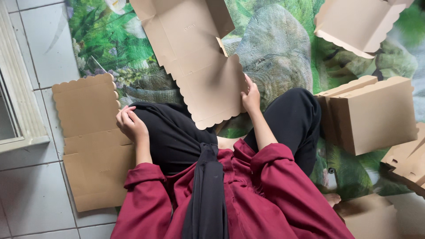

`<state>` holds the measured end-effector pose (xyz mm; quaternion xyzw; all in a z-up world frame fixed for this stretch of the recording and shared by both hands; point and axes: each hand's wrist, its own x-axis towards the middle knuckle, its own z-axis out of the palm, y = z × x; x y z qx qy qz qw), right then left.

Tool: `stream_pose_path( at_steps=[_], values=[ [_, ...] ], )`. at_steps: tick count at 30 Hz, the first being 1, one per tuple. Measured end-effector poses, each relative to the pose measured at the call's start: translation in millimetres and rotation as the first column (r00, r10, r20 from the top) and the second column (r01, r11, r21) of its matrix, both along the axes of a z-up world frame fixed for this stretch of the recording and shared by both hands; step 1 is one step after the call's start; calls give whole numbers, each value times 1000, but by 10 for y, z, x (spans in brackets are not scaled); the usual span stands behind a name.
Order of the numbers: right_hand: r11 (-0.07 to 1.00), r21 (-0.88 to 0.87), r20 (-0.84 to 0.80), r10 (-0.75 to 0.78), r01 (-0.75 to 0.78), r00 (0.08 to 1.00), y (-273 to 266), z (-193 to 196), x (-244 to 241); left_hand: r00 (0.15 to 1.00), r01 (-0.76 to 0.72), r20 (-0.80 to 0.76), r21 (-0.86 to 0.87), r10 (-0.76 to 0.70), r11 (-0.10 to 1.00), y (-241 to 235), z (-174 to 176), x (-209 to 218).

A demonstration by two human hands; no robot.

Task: The person sits on the floor and assembles flat cardboard pieces into boxes by folding the sides and tucking the flaps into slots. They handle multiple boxes one by one, folding and securing the tabs to form the box structure.

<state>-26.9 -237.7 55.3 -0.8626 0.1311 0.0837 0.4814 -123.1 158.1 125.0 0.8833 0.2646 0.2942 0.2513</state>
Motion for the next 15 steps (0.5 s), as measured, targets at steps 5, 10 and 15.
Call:
stream_pose_path(
  at_steps=[5,10,15],
  values=[
    [999,-31,137,-2,6,991,172,153,-102,999,19,-29,-8,-19,1000,0,25,7],
    [917,-374,204,227,-139,952,121,-185,-158,999,33,-27,-11,-34,999,31,-36,13],
    [782,-589,216,395,-203,893,200,-224,-191,999,31,-29,0,-31,1000,19,-32,8]
  ],
)
